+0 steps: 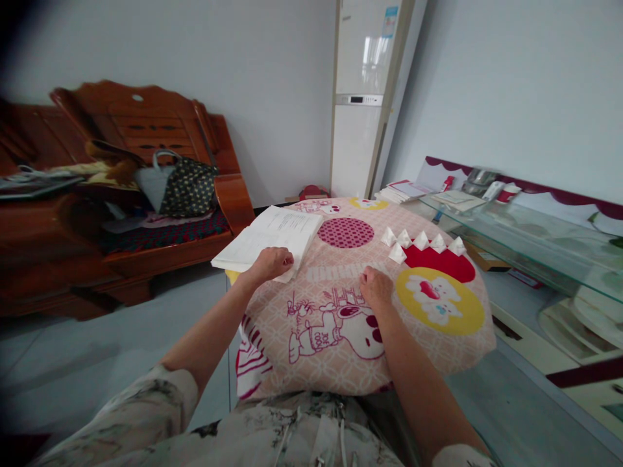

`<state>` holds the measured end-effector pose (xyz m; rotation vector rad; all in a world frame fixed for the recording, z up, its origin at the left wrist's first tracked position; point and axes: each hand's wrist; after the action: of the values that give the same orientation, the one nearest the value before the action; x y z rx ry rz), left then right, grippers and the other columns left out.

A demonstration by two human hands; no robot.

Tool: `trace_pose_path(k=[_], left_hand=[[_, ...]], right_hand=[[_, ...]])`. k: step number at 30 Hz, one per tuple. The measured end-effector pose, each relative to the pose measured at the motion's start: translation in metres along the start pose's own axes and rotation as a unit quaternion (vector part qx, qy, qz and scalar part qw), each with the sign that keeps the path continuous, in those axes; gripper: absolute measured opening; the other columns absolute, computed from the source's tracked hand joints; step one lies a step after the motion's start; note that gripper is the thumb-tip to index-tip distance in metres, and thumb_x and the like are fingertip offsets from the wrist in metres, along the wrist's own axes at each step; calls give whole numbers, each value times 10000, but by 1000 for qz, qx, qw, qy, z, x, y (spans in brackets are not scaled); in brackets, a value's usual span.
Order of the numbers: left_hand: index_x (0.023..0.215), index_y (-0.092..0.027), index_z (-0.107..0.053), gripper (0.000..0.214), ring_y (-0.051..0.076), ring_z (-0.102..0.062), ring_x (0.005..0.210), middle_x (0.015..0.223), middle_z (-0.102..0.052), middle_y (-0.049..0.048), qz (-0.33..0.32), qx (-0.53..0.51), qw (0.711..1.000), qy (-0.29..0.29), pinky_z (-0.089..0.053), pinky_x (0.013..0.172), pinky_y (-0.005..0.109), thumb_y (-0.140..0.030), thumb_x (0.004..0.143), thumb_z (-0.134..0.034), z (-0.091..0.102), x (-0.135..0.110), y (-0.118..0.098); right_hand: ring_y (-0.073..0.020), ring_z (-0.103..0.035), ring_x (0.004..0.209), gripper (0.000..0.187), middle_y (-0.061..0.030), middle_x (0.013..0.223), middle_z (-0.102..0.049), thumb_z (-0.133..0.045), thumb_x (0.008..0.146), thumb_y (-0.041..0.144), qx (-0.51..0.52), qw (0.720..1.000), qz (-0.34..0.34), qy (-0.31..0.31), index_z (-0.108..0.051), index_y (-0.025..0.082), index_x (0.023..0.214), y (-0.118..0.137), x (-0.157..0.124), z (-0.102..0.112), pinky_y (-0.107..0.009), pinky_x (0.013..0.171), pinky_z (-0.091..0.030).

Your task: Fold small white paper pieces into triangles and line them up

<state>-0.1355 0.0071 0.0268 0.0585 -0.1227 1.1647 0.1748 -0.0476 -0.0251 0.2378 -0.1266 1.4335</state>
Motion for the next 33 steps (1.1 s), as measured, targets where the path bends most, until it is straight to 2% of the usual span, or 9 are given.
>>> trace_pose_path(k=[5, 10, 13, 20, 24, 28, 33], left_hand=[[938, -201, -787, 217, 253, -706, 931, 1009, -771, 98, 36, -20, 999, -11, -470, 768, 309, -205, 845, -591, -1, -1, 1], [978, -190, -767, 266, 276, -704, 972, 1046, -762, 109, 67, -13, 998, -14, -478, 777, 321, -387, 855, -639, 0, -5, -11], [1015, -191, -755, 321, 281, -702, 1001, 1082, -753, 107, 87, -2, 996, -12, -489, 797, 325, -439, 851, -634, 0, -6, -19], [1059, -174, -756, 350, 299, -702, 1036, 1084, -745, 134, 122, 5, 992, -18, -506, 837, 355, -419, 886, -575, -6, -5, -26], [1064, -158, -767, 324, 316, -706, 1037, 1069, -745, 157, 129, 10, 992, -12, -513, 834, 366, -310, 891, -539, -5, -4, -26], [1056, -177, -771, 330, 304, -706, 1046, 1097, -749, 137, 130, -2, 991, -12, -512, 817, 351, -223, 917, -476, -4, -6, -22], [1022, -187, -764, 264, 283, -704, 1026, 1072, -757, 121, 169, -35, 985, -26, -499, 803, 328, -283, 937, -534, -7, -6, -16]], right_hand=[[-203, -671, 839, 255, -97, 927, -766, -512, 994, 325, -3, 1000, 1, 2, -728, 191, 974, 1, 1, -1, -297, 658, -323], [-200, -673, 839, 257, -100, 936, -770, -505, 994, 311, -4, 1000, -3, 8, -732, 190, 976, 2, 1, 1, -299, 655, -319], [-201, -677, 841, 258, -99, 936, -771, -500, 994, 308, -8, 1000, -1, 6, -727, 189, 971, 2, 1, 2, -303, 646, -304], [-199, -669, 826, 262, -100, 926, -768, -496, 994, 306, -7, 1000, 1, 5, -727, 187, 962, 2, 1, 2, -304, 642, -300], [-196, -660, 816, 259, -97, 911, -764, -500, 992, 306, -6, 1000, 0, 0, -729, 189, 959, 1, 2, -1, -298, 648, -306], [-191, -652, 804, 253, -95, 900, -759, -506, 990, 307, 1, 1000, -2, 0, -729, 192, 961, 1, 2, -2, -292, 646, -304], [-191, -653, 807, 251, -98, 910, -761, -509, 987, 300, 2, 1000, 0, 0, -732, 189, 959, 0, 3, -2, -293, 644, -303]])
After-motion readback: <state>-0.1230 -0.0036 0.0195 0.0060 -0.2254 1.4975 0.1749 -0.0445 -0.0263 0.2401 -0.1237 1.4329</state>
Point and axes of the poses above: each hand's wrist, its own x-axis towards the middle knuckle, its own z-axis out of the back of the hand, y = z × x
